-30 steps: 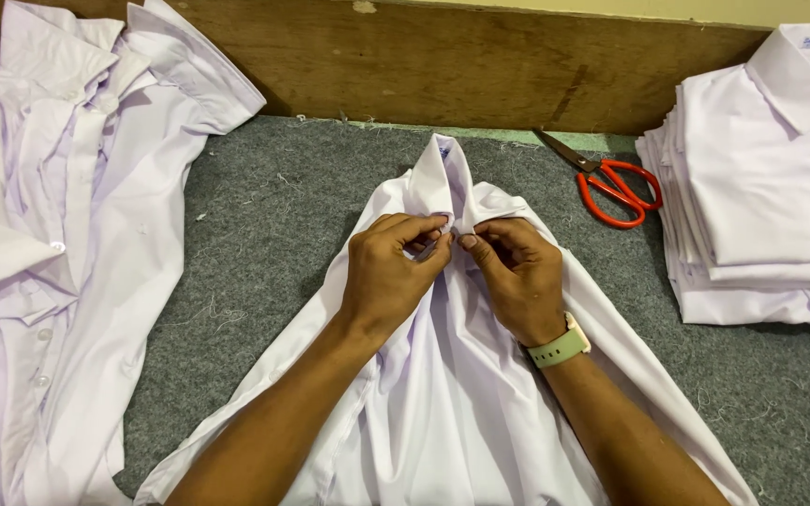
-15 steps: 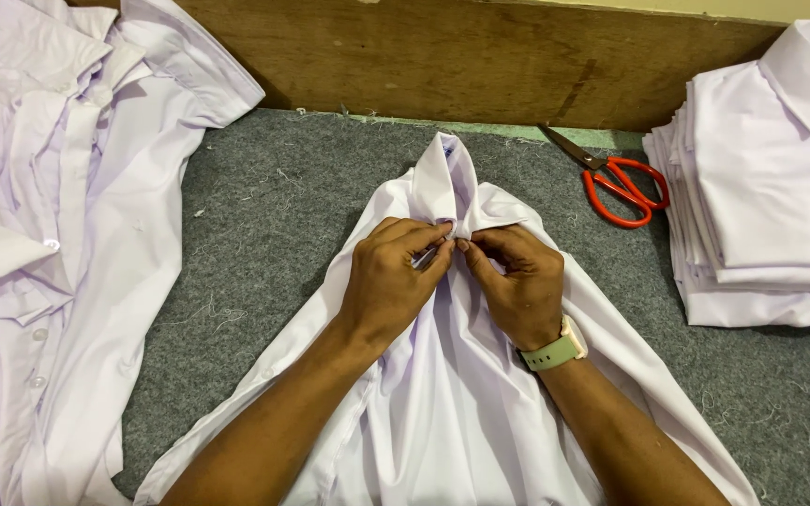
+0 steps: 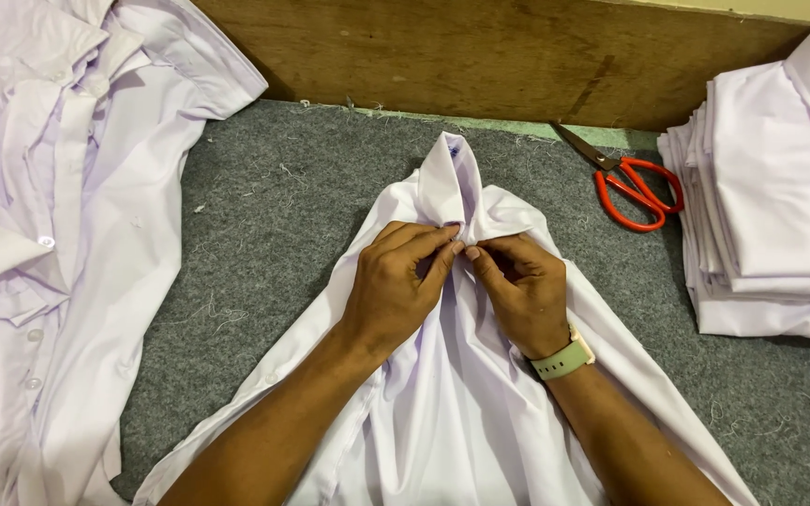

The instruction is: Trimming loose threads and folding a white collared shirt

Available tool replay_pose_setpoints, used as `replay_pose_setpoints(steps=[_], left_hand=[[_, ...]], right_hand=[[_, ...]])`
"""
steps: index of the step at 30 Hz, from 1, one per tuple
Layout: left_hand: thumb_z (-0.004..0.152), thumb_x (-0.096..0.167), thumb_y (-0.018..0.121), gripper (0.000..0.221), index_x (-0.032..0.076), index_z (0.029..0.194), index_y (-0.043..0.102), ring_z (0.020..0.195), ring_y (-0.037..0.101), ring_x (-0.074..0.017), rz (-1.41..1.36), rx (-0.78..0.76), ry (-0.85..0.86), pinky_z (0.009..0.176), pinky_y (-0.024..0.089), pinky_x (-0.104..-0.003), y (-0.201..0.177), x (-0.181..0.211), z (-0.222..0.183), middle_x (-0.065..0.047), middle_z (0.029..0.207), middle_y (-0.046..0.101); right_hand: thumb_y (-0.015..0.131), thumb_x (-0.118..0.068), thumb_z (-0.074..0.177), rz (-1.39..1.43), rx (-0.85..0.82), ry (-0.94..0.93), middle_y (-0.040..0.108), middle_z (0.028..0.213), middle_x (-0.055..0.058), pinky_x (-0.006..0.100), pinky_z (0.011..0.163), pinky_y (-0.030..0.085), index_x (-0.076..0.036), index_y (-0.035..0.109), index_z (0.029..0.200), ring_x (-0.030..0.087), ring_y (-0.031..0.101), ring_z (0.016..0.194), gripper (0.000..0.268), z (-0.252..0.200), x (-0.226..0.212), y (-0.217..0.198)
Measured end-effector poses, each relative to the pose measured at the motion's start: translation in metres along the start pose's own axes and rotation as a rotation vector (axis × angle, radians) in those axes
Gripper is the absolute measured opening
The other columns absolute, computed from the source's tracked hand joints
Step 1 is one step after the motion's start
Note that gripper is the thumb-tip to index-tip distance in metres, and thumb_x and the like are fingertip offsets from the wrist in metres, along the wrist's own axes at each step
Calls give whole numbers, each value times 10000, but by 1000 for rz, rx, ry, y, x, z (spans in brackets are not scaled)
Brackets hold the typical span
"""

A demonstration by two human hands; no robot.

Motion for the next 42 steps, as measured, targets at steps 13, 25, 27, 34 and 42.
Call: replay_pose_setpoints(steps=[13,25,27,34,42], left_hand=[[923,85,746,167,79,1084,786,890,755,-276,-46,-18,-89,767,608,-345,5,-1,-3,-99,876,759],[860,67,753,236,33,1093,763,831,716,-129,-468,-28,-641,784,642,-274,18,-17,-9,-109,841,749],[860,75,763,235,29,1090,749,814,717,-131,-498,-74,-673,787,640,-262,19,-20,-9,-122,852,756],[834,69,741,234,-28,1029,657,791,688,-151,-533,-114,-718,740,621,-281,19,-24,-9,-120,829,710],[828,118,777,113,38,870,709,680,689,-95,-487,-151,-782,623,585,-221,21,-24,-7,-77,733,721]], right_hand=[[736,-73,949,449,80,536,709,803,187,329,734,639,128,703,935,217,720,755,204,0,16,12],[753,-29,904,627,-111,664,702,916,155,315,786,573,101,696,1016,213,694,834,180,-7,58,2],[729,-15,910,667,-144,651,704,954,165,325,798,584,108,689,1086,224,711,833,218,-8,64,0],[747,-15,891,665,-177,626,717,974,151,301,796,575,105,689,1122,200,704,829,267,-5,39,8],[745,-27,894,682,-191,655,705,937,114,279,793,576,74,688,1121,176,694,815,254,-7,56,2]])
Point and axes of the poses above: each hand's wrist, its own z-axis towards the middle knuckle, its own y-axis out of the palm, x = y × z, the point moved 2 cm from there along z, towards the middle knuckle
